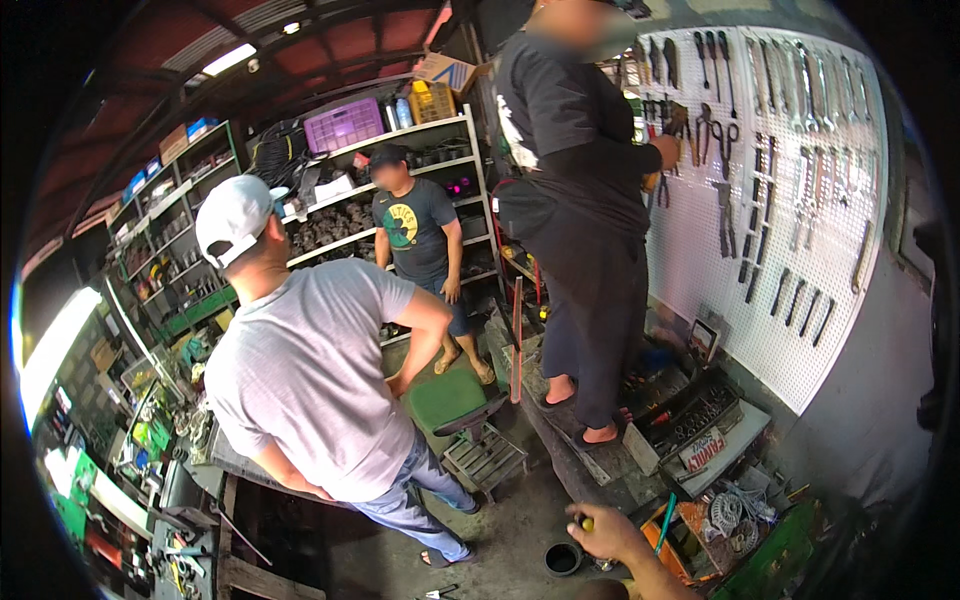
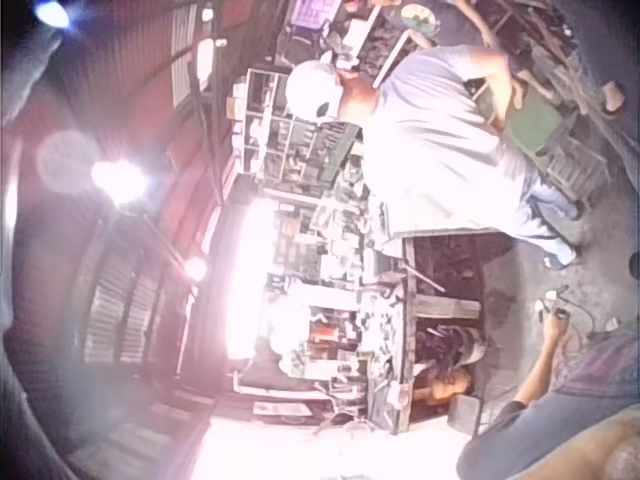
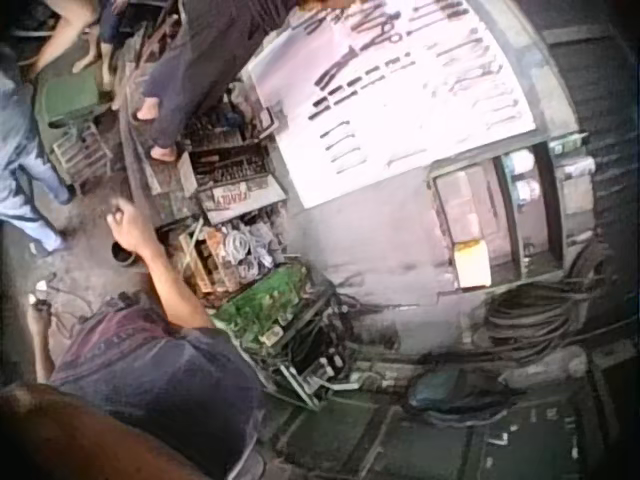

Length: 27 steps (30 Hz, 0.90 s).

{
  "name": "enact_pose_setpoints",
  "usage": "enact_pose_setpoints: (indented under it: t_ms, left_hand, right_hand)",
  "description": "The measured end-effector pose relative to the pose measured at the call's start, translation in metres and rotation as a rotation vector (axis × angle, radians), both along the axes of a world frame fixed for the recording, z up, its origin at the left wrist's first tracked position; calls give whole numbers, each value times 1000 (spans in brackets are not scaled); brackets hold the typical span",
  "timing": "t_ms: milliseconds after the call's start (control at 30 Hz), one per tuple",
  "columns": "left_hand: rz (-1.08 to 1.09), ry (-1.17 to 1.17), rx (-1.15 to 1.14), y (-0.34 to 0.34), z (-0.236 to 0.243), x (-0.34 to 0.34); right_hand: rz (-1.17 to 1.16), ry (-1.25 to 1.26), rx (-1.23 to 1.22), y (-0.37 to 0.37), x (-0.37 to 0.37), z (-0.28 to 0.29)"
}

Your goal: The person uses a hammer to tap a cylindrical metal part held in the left hand, repeatedly striking it on a workbench. The person then moves to a bench grinder and grinds the same part against the spinning wheel.

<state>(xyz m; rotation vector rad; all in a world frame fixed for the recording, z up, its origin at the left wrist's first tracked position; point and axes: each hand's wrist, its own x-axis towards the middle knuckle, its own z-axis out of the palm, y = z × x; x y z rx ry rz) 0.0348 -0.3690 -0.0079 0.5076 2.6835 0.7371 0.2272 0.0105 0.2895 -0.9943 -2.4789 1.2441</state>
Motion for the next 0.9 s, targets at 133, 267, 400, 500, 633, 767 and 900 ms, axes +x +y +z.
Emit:
enact_pose_setpoints:
  t_ms: [133, 267, 400, 500, 633, 767, 900]
  left_hand:
    - [-24, 30, 9, -15, 1, -1]
    - [-10, 20, 89, -2, 6, 11]
    - [-37, 80, 212, 40, 37, 29]
    - [-104, 84, 197, 83, 78, 34]
    - [-137, 148, 242, 127, 130, 36]
    - [5, 262, 333, 157, 150, 37]
    - [316, 190, 354, 162, 136, 53]
  right_hand:
    - [-11, -249, 32, -8, 3, -45]
    - [-69, -73, 239, 11, -14, -35]
    - [-46, 15, 280, 24, -44, -17]
    - [26, 55, 243, 25, -59, -15]
    - [141, -49, 165, 22, -57, -35]
    - [227, -24, 114, 15, -36, -76]
    - [436, -87, 85, 13, -15, -121]
